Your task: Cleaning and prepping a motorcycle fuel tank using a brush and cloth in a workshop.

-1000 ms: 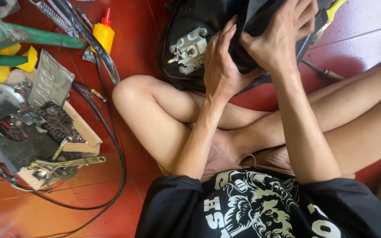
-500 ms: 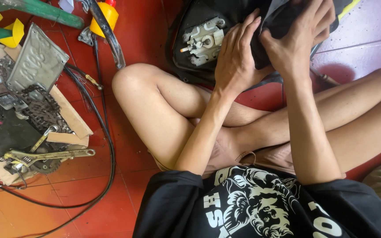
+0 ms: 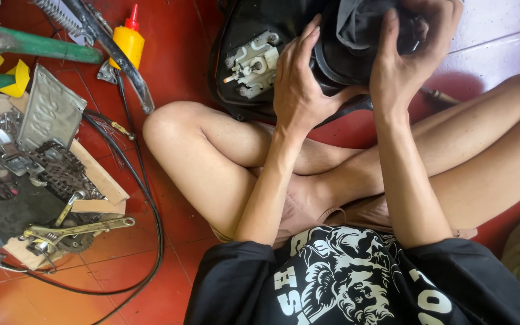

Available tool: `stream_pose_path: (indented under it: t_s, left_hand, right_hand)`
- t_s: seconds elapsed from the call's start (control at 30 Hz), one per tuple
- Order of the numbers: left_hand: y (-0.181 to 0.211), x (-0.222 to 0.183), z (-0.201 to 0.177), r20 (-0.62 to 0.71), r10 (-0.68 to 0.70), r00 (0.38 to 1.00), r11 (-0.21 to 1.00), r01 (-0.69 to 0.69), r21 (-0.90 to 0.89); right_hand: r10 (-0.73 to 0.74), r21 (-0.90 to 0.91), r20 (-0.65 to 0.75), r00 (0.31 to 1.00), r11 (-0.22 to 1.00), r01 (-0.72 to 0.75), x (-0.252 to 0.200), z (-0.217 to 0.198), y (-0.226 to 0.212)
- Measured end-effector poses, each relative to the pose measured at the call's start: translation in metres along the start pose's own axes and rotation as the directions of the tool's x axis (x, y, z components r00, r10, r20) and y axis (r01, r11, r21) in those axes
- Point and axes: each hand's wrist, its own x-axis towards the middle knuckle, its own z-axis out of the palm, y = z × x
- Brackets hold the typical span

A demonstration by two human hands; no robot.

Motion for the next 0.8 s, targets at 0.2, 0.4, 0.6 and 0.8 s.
stream_pose_path:
  t_s: [0.2,0.4,0.6,0.8]
  left_hand:
    - [0.006,0.003,-0.004,-0.003,-0.019,1.0,1.0,0.019,0.017]
    - [0.013,0.009,-0.008,-0.029,0.004,1.0,1.0,-0.003,0.03]
    - [0.001,0.001,-0.001,0.04,-0.019,0.999,1.0,0.019,0.005]
    - [0.001,0.002,-0.001,0.026,0.015,1.0,1.0,-0.015,0.012]
  right_hand:
    - [0.053,-0.322,0.351,0.935,0.944,0.067,-0.04,-0.005,0.037]
    - [-0.079,-0.36,0.554,0.829,0.875,0.324,-0.032,-0.016,0.028]
    - [-0.28,-0.243,0.847,0.451,0.55,0.799,0.019,-0.047,0.053]
    - [-0.237,-0.243,0.92,0.312,0.28,0.929,0.032,-0.053,0.076]
